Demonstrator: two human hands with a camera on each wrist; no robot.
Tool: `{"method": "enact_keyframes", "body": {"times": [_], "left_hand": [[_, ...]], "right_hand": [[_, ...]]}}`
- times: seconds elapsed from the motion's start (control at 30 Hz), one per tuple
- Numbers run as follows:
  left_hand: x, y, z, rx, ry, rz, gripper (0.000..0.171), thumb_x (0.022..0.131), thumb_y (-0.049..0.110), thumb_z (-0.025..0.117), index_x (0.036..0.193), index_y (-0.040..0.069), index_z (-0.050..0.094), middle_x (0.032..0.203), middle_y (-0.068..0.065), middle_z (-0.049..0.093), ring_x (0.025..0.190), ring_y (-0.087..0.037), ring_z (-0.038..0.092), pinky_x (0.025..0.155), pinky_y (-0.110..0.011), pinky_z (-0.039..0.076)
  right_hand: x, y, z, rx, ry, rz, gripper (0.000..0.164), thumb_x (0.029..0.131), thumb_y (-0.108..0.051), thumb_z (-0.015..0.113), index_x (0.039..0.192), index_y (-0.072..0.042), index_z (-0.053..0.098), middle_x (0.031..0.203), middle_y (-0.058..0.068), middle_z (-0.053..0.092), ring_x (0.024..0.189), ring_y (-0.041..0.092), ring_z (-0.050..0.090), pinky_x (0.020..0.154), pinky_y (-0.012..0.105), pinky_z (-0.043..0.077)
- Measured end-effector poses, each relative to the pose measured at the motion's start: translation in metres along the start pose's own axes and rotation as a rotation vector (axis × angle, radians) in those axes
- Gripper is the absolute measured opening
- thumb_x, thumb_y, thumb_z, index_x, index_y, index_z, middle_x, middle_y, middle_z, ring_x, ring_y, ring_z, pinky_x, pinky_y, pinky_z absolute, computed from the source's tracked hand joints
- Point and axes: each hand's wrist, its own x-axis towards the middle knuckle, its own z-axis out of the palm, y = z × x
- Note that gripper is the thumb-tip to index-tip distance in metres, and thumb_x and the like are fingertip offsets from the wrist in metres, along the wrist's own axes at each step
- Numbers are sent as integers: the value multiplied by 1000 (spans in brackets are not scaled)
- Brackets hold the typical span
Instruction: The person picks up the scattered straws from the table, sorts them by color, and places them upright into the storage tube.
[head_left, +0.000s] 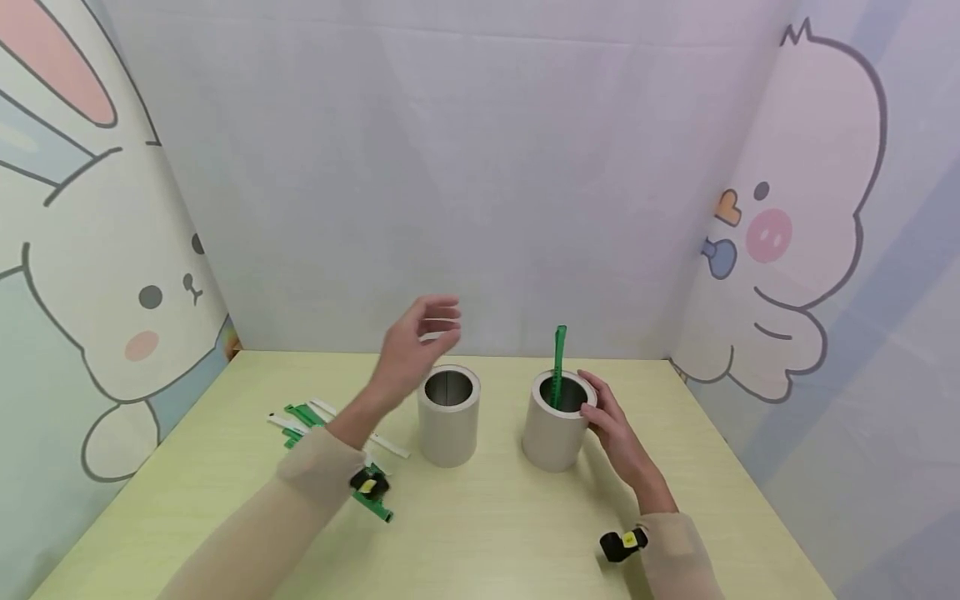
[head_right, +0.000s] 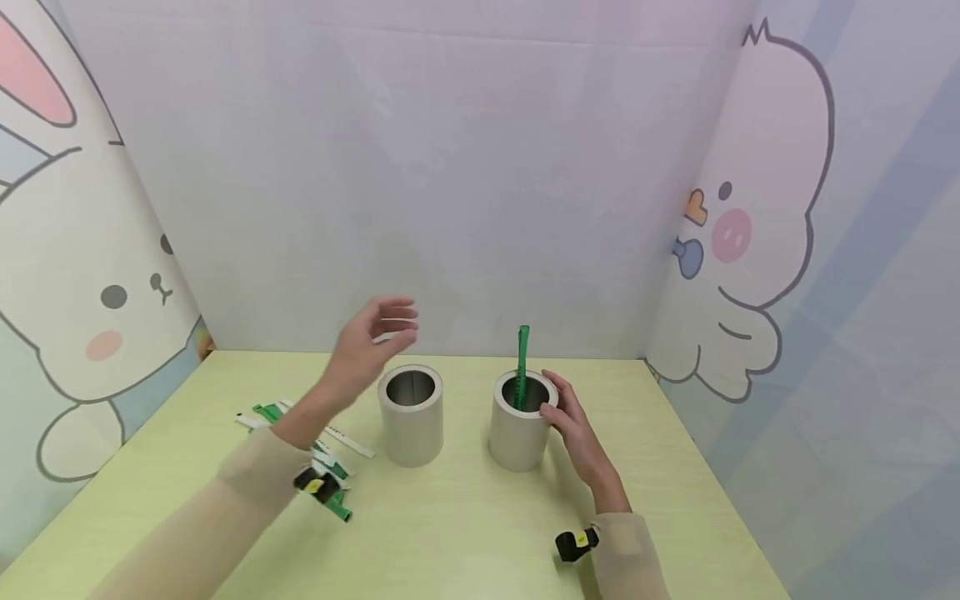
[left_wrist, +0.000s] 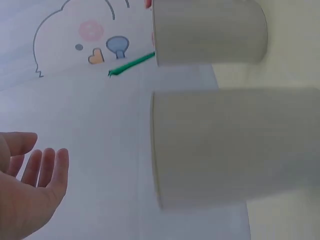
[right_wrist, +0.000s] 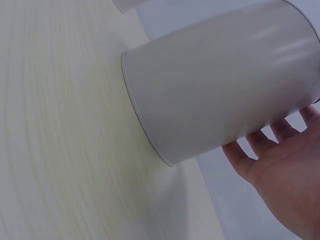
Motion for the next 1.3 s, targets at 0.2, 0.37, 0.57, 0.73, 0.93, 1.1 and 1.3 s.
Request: {"method": "enact_keyframes", "body": {"times": [0.2, 0.37, 0.57, 0.73, 0.93, 1.1, 1.3], "left_hand": [[-22, -19, -79, 234, -70, -6, 49, 103, 11, 72, 149, 17, 57, 135, -7, 68, 124, -25, 67, 100, -24, 56], [-48, -42, -132, 371, -190, -46, 52, 105, 15, 70, 153, 20, 53, 139, -8, 66, 124, -30, 67, 95, -18, 55], [-79, -73, -168, 460, -357, -63, 50, 101, 7, 73, 147, 17, 59, 138, -9, 67, 122, -31, 69, 95, -25, 59], [-102, -96, -183, 496, -534, -11, 44, 95, -2, 76, 135, 15, 68, 130, -7, 71, 112, -21, 70, 92, -39, 63], [-120, -117, -183, 529, -727, 88, 40, 91, -1, 81, 126, 16, 72, 123, -1, 73, 110, -21, 71, 89, -39, 62], [-125, -126, -175, 592, -743, 170, 39, 88, -1, 84, 121, 17, 75, 120, 4, 74, 110, -15, 70, 92, -35, 60], [-123, -127, -167, 586, -740, 255, 41, 83, -9, 84, 112, 18, 76, 112, 5, 75, 100, -11, 69, 83, -32, 61]], "right_hand": [[1, -1, 1, 13, -10, -11, 59, 115, -26, 38, 169, -14, 19, 170, 16, 24, 144, 14, 37, 108, 17, 40], [-1, -1, 0, 16, -13, -14, 59, 115, -27, 36, 169, -13, 17, 171, 16, 23, 145, 14, 36, 108, 17, 39], [0, -1, -2, 29, -11, -19, 60, 115, -25, 36, 169, -11, 16, 170, 16, 22, 145, 14, 35, 108, 18, 39], [1, 0, -1, 33, -18, -24, 61, 114, -26, 37, 169, -11, 16, 170, 17, 23, 144, 14, 36, 109, 19, 39], [2, 1, -1, 29, -20, -11, 59, 114, -27, 37, 169, -14, 18, 170, 15, 23, 145, 15, 35, 109, 18, 38], [2, 0, -1, 24, -16, -7, 59, 114, -27, 37, 169, -15, 18, 170, 14, 24, 145, 15, 35, 109, 20, 38], [2, 0, -1, 28, -9, -9, 59, 114, -25, 38, 169, -13, 19, 169, 15, 25, 144, 15, 37, 109, 20, 39]]}}
